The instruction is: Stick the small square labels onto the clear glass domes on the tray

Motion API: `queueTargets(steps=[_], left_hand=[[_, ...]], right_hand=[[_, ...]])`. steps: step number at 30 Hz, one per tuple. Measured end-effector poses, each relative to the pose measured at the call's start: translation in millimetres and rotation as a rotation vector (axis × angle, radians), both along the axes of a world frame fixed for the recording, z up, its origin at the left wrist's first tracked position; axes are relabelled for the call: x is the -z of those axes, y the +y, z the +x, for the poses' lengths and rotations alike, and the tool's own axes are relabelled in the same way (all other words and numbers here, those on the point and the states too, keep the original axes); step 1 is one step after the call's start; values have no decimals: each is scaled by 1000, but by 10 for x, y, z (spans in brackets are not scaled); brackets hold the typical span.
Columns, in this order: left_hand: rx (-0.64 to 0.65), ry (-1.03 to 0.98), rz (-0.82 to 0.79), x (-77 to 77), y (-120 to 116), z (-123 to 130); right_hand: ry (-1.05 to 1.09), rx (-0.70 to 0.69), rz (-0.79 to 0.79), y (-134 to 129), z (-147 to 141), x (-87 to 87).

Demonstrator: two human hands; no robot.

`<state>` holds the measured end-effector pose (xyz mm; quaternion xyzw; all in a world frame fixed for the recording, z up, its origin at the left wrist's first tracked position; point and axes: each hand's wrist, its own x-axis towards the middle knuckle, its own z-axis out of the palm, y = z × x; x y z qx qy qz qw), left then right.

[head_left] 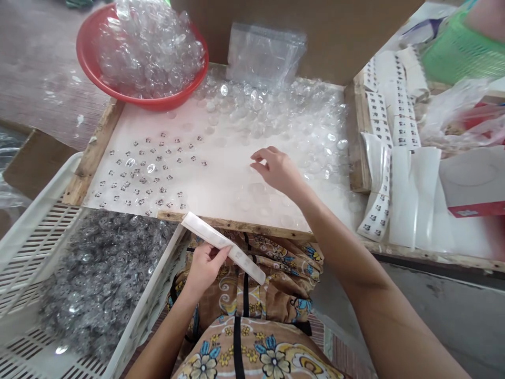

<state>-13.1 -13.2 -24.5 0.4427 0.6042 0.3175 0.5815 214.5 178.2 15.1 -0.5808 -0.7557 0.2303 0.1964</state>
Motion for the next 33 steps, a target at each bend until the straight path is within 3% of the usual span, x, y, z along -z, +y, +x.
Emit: queueTargets(steps=[4, 8, 12, 20, 28, 33], left_hand=[[-9, -9, -4, 34, 16, -24], [-7, -52, -24, 32, 36, 11], [16, -84, -38, 18, 26, 66], [-2, -68, -27, -66, -40, 120], [18, -44, -39, -13, -31, 124], [23, -103, -64, -61, 20, 236]], right_hand=[[-64, -3, -118, -178, 463, -141], [-153, -3, -259, -529, 727, -125], [-194, 64, -227, -716, 681, 7], [-233, 104, -63, -599, 490, 46], [-213, 20, -220, -990, 751, -121], [-161, -15, -278, -1075, 575, -40]])
